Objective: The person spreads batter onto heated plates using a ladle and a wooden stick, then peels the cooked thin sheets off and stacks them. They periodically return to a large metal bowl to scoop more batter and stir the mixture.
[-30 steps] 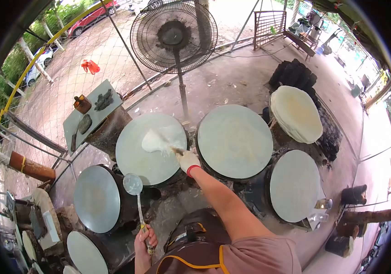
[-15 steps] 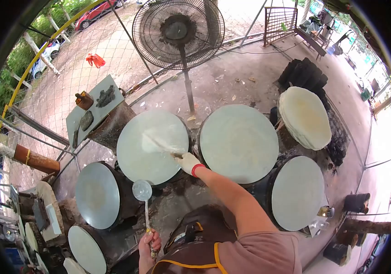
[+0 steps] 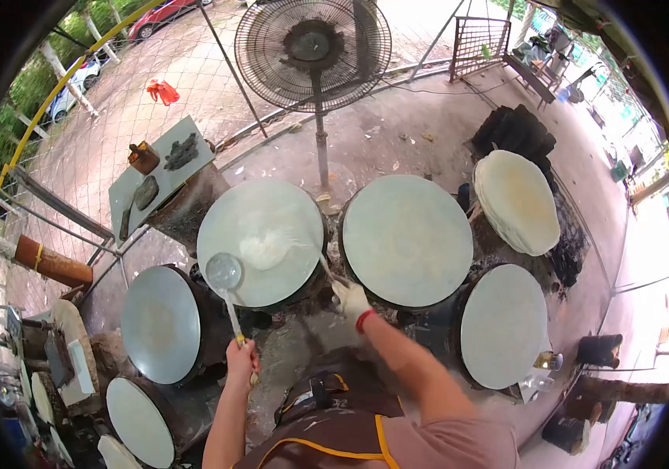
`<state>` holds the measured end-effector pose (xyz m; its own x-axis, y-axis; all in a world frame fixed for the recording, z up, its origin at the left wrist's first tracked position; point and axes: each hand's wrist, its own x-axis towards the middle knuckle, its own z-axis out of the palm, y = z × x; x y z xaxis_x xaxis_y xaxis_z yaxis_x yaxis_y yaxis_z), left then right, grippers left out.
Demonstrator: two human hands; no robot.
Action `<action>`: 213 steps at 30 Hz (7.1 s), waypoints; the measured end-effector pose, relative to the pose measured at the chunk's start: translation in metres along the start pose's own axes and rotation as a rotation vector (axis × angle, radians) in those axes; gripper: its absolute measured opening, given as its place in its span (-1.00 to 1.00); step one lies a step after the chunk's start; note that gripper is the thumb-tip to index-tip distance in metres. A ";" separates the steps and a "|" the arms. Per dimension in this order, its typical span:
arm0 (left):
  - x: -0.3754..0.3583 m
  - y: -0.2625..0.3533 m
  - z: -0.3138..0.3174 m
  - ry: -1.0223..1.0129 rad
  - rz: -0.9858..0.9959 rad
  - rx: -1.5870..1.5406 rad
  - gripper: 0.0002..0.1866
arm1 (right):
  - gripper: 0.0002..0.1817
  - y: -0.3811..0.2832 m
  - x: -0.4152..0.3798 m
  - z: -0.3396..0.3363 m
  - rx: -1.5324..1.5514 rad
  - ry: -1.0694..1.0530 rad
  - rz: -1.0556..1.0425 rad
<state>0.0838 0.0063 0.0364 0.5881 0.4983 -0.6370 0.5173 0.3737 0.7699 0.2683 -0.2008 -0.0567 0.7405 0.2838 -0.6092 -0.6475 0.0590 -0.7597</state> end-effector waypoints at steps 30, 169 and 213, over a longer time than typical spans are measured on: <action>-0.106 0.061 -0.113 0.103 0.364 -0.396 -0.82 | -0.55 0.013 -0.045 0.130 -0.327 -0.387 -0.066; -0.270 -0.218 -0.336 0.372 0.299 -1.151 -0.82 | -0.66 0.271 -0.153 0.365 -0.627 -0.983 -0.119; -0.222 -0.127 -0.171 0.118 0.341 -1.349 -0.81 | -0.58 0.141 -0.054 0.236 -1.295 -0.669 -0.389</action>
<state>-0.2188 -0.0178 0.0870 0.4721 0.7530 -0.4584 -0.6691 0.6447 0.3698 0.0948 0.0178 -0.0769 0.3765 0.8418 -0.3868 0.4298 -0.5286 -0.7320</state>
